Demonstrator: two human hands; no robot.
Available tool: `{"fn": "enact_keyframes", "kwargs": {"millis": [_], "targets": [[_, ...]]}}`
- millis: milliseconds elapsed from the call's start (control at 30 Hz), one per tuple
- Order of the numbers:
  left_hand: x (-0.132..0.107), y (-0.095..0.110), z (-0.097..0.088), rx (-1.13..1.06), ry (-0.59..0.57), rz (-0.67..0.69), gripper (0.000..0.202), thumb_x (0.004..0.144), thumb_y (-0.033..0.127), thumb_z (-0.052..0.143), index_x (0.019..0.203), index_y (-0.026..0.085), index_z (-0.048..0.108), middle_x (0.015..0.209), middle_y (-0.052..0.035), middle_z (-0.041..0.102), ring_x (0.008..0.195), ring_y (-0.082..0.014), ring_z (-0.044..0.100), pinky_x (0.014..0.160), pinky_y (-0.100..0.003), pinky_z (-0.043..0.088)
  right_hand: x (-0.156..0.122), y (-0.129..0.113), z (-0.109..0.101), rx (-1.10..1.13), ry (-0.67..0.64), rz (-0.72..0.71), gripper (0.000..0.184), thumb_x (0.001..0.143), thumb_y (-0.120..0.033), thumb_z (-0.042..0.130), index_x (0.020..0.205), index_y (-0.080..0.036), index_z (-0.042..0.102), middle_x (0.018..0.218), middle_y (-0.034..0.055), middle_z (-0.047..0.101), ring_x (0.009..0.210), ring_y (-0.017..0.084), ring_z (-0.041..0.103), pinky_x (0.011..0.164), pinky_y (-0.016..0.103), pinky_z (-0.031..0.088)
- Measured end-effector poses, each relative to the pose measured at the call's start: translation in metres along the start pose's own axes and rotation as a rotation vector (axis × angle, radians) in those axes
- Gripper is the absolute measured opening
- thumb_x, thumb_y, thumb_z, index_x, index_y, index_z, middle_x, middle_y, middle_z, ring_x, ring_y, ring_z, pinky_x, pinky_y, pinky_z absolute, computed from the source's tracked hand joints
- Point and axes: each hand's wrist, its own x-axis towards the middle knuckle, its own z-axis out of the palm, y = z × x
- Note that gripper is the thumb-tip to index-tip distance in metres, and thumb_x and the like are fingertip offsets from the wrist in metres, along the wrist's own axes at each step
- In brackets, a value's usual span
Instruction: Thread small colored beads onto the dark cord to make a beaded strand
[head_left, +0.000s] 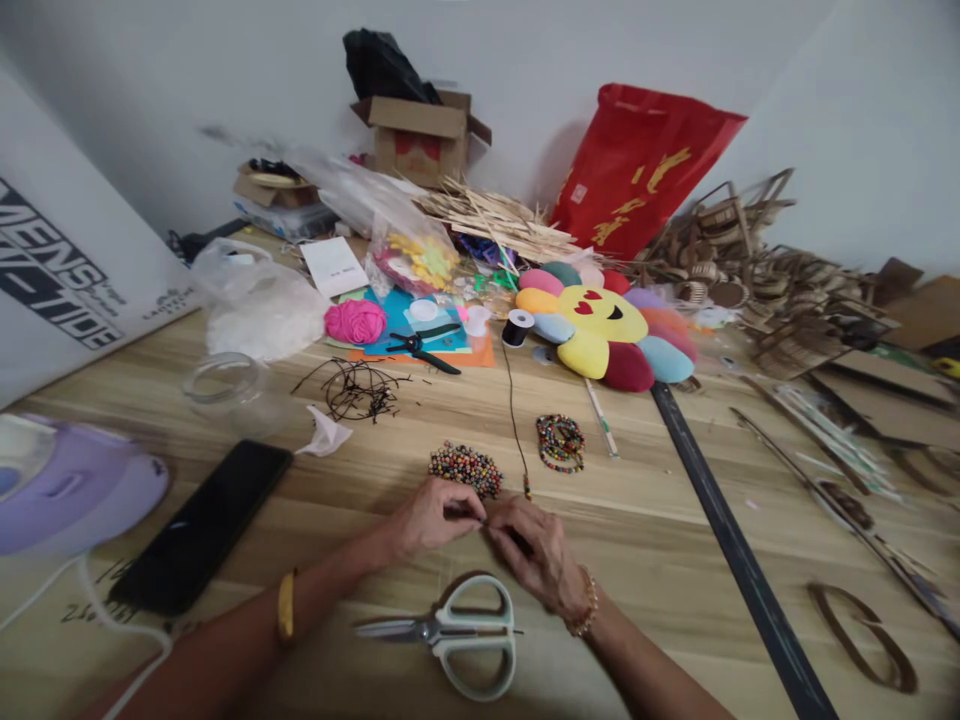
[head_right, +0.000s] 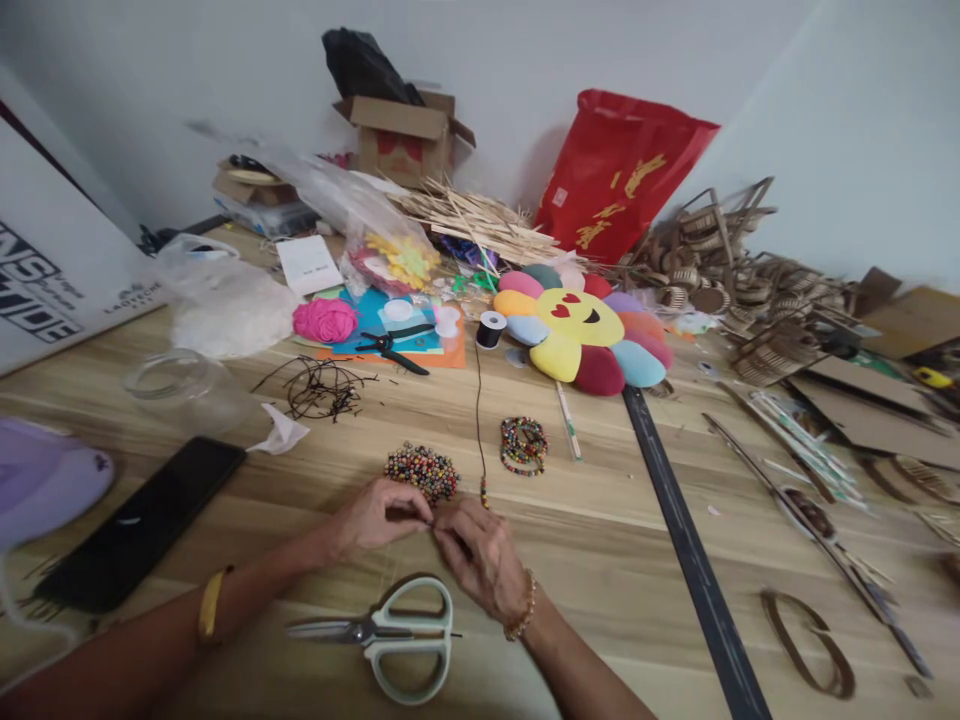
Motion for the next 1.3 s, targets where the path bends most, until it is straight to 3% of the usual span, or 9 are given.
{"fn": "enact_keyframes", "kwargs": {"millis": [533,1300], "targets": [[0.0006,-0.0016,-0.0011,0.077,-0.014,0.043,0.010,0.071,0.013,0.061,0.075,0.013,0.071,0.070,-0.0030,0.073,0.063,-0.0125,0.064,0.061,-0.018,0.049,0.0016,-0.0010,-0.0009,0.010,-0.005,-0.022,0.009,0.093,-0.016,0.050,0.092,-0.018,0.059,0.084,0.0064,0.064,0.081,0.016,0.061,0.072,0.025,0.051],[-0.0001,-0.0031,0.0024,-0.101,0.000,-0.033,0.006,0.068,0.012,0.065,0.072,0.012,0.068,0.070,-0.0036,0.071,0.065,-0.0130,0.064,0.065,-0.021,0.052,-0.0006,0.0033,0.0035,0.013,0.010,-0.020,0.004,0.092,-0.019,0.053,0.091,-0.019,0.056,0.082,0.0051,0.064,0.075,0.015,0.061,0.068,0.024,0.050]]}}
